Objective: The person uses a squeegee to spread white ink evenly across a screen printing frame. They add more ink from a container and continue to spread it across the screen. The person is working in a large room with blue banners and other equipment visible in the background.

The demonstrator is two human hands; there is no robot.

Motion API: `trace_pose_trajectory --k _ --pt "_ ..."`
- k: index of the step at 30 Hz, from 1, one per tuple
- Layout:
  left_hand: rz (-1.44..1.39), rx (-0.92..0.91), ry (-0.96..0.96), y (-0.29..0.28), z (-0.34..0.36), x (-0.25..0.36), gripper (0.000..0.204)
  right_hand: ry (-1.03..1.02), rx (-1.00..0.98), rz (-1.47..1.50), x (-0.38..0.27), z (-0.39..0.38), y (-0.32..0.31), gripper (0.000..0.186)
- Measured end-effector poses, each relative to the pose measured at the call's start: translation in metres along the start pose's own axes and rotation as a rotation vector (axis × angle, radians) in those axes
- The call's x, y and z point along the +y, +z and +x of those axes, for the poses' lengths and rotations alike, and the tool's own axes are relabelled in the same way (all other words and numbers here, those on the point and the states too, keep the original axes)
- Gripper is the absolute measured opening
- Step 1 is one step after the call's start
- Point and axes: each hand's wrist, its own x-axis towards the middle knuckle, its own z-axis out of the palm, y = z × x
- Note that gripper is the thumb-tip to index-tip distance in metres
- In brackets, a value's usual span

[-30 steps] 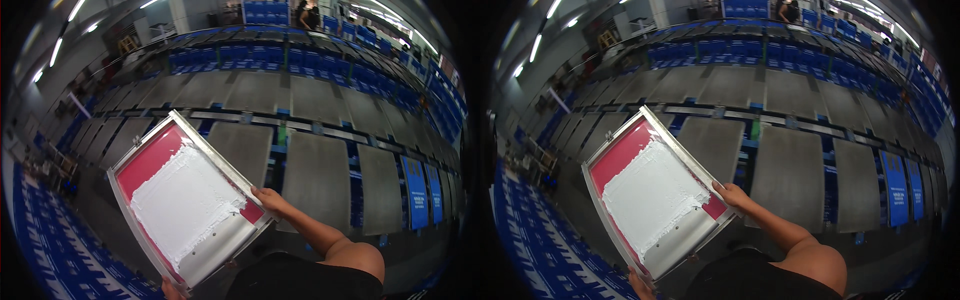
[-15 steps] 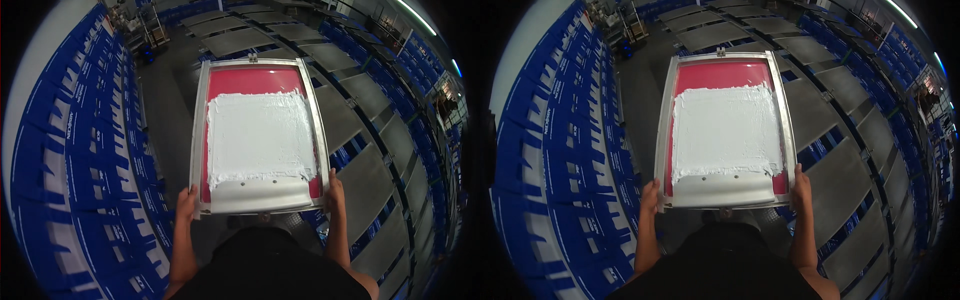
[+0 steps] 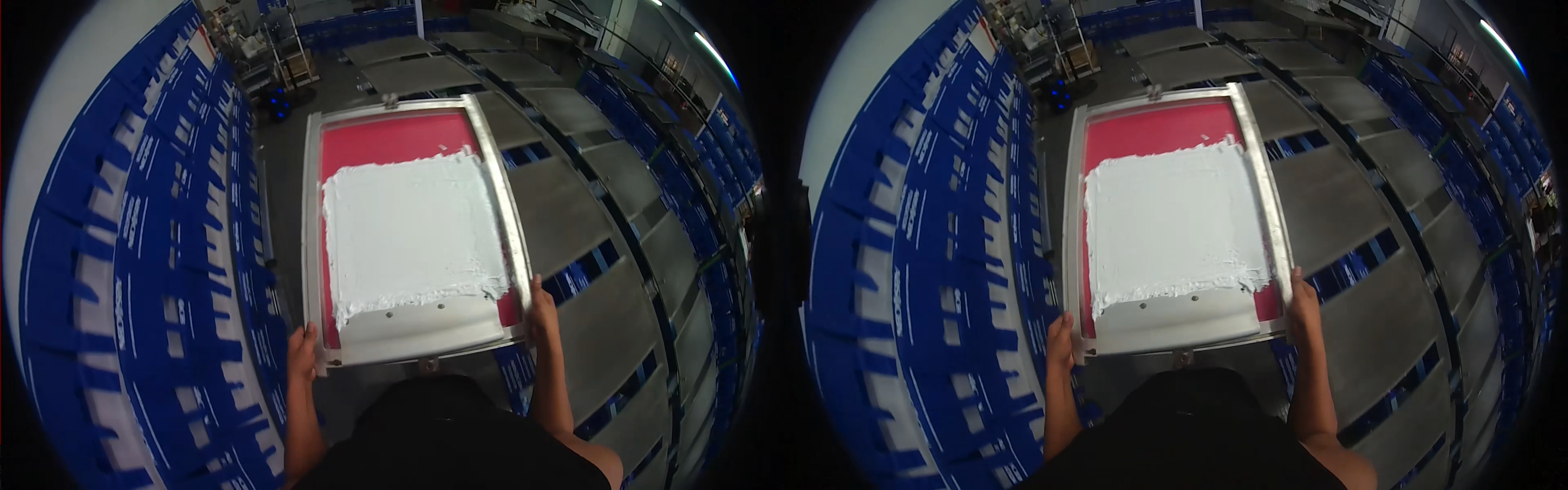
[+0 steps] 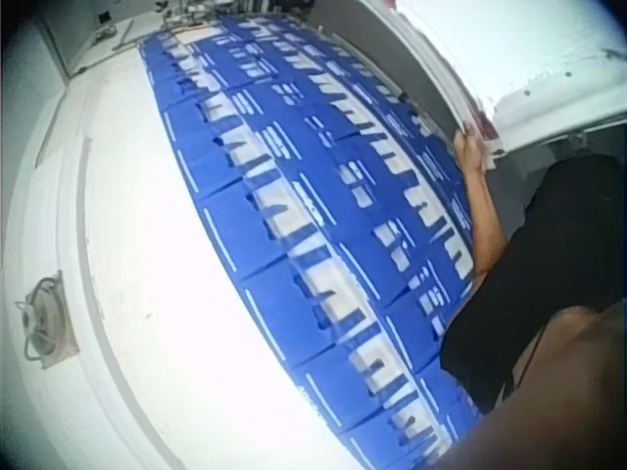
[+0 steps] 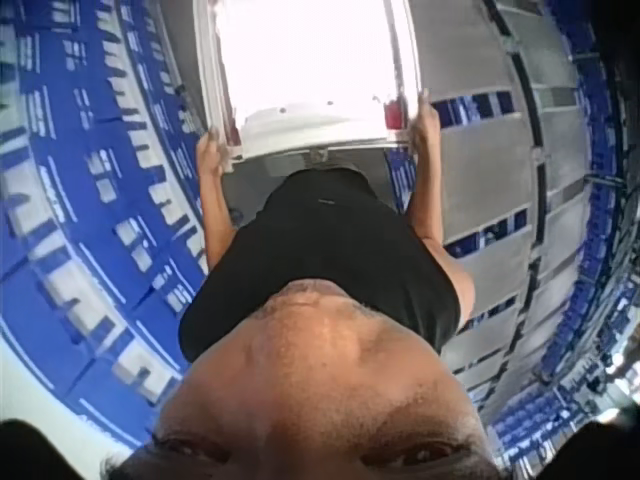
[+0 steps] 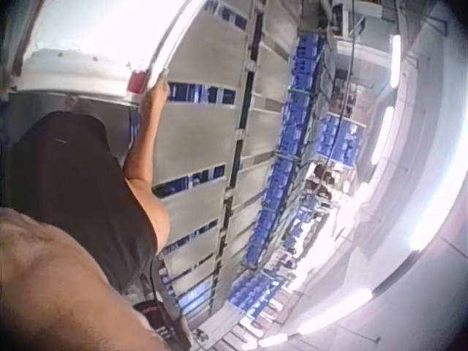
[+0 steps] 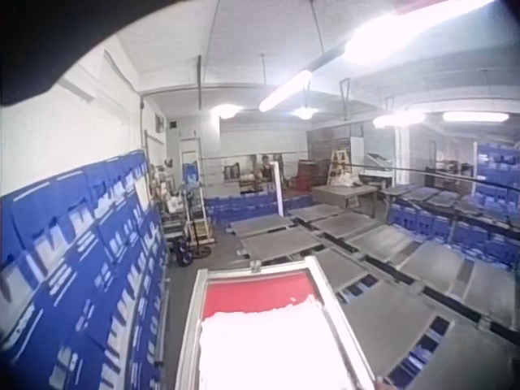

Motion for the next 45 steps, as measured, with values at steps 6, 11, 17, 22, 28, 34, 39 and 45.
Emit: trace_pose_trajectory --k 6,11,17,22,28,34,39,45 --pt "-0.017 0.129 -0.042 -0.035 0.158 0.038 0.041 0.039 -0.121 -0.112 -0.077 0.124 0.146 0.073" --pt "-0.003 0.095 -0.056 -0.062 0.351 0.037 0.044 0.065 -0.110 -0.075 -0.101 0.244 0.265 0.072" --pt "0.152 -0.105 -0.065 -0.029 0.605 0.136 0.043 0.080 0.045 0.024 -0.165 0.351 0.377 0.073" --pt "0.203 -0.300 -0.044 0.020 0.804 0.201 0.047 0.153 0.190 0.101 -0.195 0.447 0.450 0.069" --pt "0.399 -0.449 0.090 0.131 1.055 0.265 0.054 0.069 0.405 0.349 -0.227 0.602 0.554 0.066" --pt "0.555 -0.523 0.027 0.167 1.272 0.274 0.062 0.265 0.424 0.363 -0.251 0.709 0.650 0.073" --pt "0.573 -0.663 0.046 0.228 1.411 0.298 0.064 0.293 0.580 0.359 -0.284 0.771 0.725 0.079" --pt "0.623 -0.917 -0.016 0.311 1.527 0.293 0.069 0.275 0.839 0.240 -0.260 0.841 0.789 0.070"
